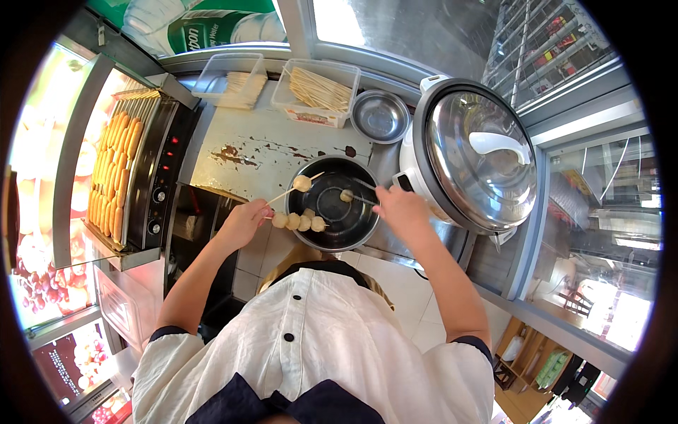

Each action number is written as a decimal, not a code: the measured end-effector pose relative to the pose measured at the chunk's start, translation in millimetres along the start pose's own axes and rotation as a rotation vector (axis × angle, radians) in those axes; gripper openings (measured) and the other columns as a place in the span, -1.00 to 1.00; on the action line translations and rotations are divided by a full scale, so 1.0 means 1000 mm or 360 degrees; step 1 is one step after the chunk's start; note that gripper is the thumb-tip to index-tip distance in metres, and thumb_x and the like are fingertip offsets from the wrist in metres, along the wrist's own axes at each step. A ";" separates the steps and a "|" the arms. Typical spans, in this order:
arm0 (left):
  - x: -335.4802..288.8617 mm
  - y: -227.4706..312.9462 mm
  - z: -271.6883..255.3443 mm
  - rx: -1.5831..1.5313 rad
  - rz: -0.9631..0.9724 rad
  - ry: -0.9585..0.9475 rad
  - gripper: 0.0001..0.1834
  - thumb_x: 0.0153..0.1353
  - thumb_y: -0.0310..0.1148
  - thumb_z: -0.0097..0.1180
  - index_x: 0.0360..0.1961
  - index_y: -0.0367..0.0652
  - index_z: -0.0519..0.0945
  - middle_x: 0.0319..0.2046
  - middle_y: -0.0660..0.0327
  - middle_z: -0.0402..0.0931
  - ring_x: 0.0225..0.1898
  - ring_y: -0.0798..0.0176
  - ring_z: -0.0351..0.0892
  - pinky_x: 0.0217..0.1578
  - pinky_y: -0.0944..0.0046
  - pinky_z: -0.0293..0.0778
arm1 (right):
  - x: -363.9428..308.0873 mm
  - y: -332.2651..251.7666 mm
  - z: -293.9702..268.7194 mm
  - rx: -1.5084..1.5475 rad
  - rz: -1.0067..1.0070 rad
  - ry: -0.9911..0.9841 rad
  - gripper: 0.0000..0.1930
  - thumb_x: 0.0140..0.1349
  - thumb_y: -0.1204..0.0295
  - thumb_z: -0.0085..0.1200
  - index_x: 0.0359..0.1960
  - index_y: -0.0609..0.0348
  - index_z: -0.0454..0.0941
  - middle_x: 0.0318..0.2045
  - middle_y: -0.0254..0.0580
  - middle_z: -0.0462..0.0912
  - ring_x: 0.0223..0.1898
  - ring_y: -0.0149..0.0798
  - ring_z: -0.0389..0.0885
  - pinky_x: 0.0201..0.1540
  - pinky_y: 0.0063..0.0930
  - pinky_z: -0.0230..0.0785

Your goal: The person uses tongs to pick up meatballs from a pot and slide them onto wooden skewers, then places the finished skewers into a multi-compartment heated display container.

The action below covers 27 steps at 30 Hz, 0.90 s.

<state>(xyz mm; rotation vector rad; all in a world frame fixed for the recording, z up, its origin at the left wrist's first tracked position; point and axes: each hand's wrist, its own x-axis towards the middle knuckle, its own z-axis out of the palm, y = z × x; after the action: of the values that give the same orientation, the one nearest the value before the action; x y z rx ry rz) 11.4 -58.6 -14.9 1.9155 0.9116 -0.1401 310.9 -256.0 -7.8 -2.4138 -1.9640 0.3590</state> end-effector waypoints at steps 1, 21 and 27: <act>-0.003 0.000 0.001 -0.0038 -0.0025 0.0006 -0.78 0.45 -0.35 -0.09 -0.24 -0.27 0.54 -0.55 0.20 0.39 -0.45 0.30 0.35 -0.35 0.27 0.35 | 0.001 0.001 0.018 0.0016 -0.0018 -0.0036 -0.68 0.18 0.20 0.24 -0.17 0.12 0.51 -0.38 -0.11 0.60 -0.37 -0.01 0.67 -0.36 -0.20 0.52; -0.018 0.011 0.000 -0.0261 0.0085 -0.0027 -0.81 0.43 -0.43 -0.09 -0.27 -0.31 0.51 -0.53 0.21 0.35 -0.43 0.29 0.32 -0.30 0.29 0.34 | -0.028 -0.001 -0.032 0.2275 0.0660 -0.0232 -0.54 0.36 0.30 0.15 0.24 0.22 0.49 -0.44 -0.56 0.46 -0.46 -0.63 0.29 -0.42 -0.71 0.20; -0.015 0.012 -0.002 -0.0118 0.0200 -0.0092 -0.78 0.45 -0.38 -0.10 -0.26 -0.29 0.52 -0.55 0.20 0.34 -0.45 0.29 0.33 -0.31 0.28 0.35 | -0.030 0.002 -0.033 0.2305 0.0606 -0.0276 -0.53 0.36 0.30 0.15 0.25 0.24 0.47 -0.41 -0.56 0.48 -0.46 -0.62 0.29 -0.43 -0.71 0.19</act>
<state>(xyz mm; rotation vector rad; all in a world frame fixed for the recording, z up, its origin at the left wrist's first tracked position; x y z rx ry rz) 8.0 -68.2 1.6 1.8843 0.7458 -0.0850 313.2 -280.7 29.0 -1.6339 -0.6183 1.3837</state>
